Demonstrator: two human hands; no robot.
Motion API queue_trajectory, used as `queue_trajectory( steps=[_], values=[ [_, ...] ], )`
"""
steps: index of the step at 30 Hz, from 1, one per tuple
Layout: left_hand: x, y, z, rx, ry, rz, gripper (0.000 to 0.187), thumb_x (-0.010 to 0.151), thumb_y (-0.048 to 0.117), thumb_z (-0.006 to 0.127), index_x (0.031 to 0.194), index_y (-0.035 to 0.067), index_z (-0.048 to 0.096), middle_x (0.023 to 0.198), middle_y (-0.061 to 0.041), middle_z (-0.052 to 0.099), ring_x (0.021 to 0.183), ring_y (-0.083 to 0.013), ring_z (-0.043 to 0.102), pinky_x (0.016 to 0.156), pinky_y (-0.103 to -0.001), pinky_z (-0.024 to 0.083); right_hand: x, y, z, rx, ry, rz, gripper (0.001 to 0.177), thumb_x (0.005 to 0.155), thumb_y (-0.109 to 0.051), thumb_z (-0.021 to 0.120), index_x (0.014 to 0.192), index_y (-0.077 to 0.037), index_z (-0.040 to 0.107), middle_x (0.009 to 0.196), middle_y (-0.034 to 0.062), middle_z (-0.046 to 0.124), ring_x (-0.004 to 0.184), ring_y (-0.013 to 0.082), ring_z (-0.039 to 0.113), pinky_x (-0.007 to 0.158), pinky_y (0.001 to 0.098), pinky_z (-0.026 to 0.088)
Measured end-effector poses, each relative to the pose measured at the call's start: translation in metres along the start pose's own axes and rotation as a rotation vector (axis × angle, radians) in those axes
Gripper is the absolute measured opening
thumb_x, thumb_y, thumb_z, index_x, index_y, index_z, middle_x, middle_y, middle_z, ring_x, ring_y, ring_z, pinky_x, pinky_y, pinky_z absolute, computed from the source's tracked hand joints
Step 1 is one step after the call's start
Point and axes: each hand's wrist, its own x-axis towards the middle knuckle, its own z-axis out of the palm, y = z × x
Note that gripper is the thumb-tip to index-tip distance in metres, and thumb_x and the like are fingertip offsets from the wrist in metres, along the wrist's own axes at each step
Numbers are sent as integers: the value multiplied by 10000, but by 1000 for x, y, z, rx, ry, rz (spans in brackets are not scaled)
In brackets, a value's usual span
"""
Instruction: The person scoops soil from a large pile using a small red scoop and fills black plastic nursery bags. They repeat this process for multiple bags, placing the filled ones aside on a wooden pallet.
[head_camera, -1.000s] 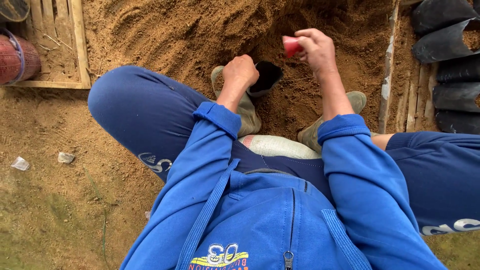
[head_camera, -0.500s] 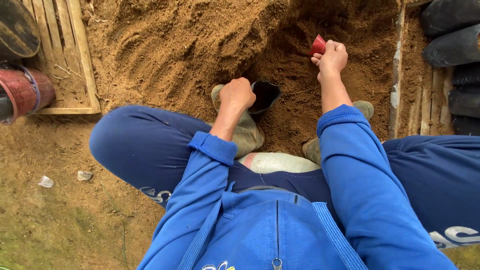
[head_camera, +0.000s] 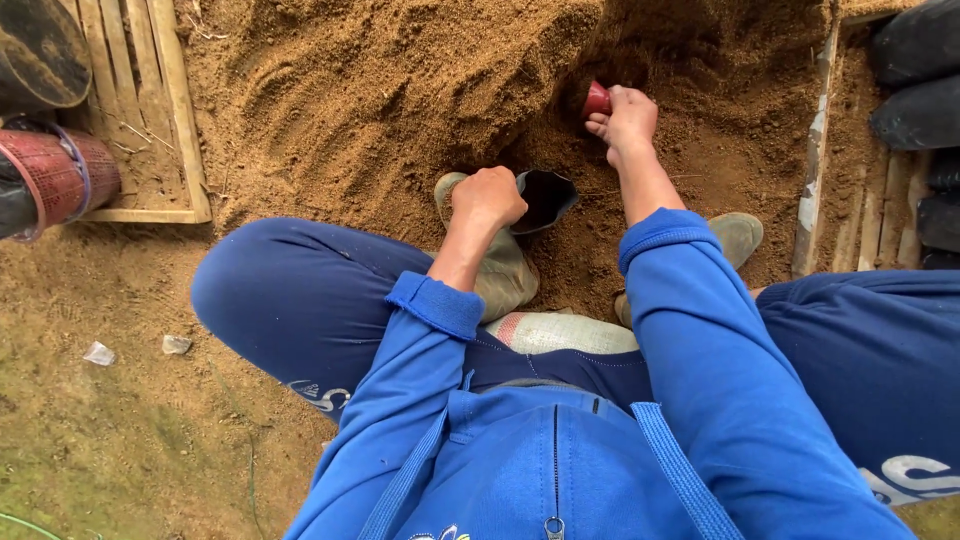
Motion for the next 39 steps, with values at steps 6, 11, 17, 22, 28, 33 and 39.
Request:
queue_trajectory(
  steps=[6,11,17,22,28,33,39],
  values=[
    [-3,-3,5,-84,39,9,298,935,64,518,1174,6,685,1131,-177,733,979,-363,716,793,-469,601,9,30,-11,324,-145,120,203,1037,-233,566,1112,-67,655,883,117,699,678,179,665,637,304,651],
    [-3,-8,12,-133,91,18,212,974,78,509,1088,36,682,1015,-138,727,861,-329,698,708,-462,590,-31,12,-37,383,-228,69,233,1019,-216,624,1139,-17,651,838,122,632,649,168,632,608,285,647],
    [0,-6,16,-126,154,10,263,954,96,506,1146,68,683,1105,-114,730,960,-317,702,771,-453,596,-71,-8,-72,168,-452,-57,180,1039,-247,638,1091,-83,691,824,51,650,676,111,630,604,217,631],
    [-4,-3,16,-143,167,6,280,952,88,500,1167,63,677,1155,-120,720,999,-325,696,789,-455,593,-139,-25,-71,-87,-550,-149,186,1040,-201,652,1145,-57,705,917,92,713,640,94,643,547,174,617],
    [-6,-2,17,-141,198,-35,309,953,216,590,1217,81,678,1213,-126,718,1078,-317,704,865,-447,586,-166,-19,-49,-836,-650,-680,152,1012,-125,663,1132,-91,750,884,72,758,693,141,727,658,269,651],
    [-3,-6,18,-138,182,-49,317,943,180,627,1245,95,670,1221,-112,713,1098,-304,694,905,-444,579,-135,-24,-61,-682,-596,-776,182,1055,-130,609,1176,-67,730,908,88,725,694,117,669,582,244,617],
    [-8,-2,16,-115,157,-42,304,948,136,545,1219,80,672,1171,-115,720,1041,-320,696,818,-443,590,-94,-16,-101,-228,-298,-317,258,1079,-223,553,1243,-59,666,1003,114,709,615,65,653,521,141,623]
  ],
)
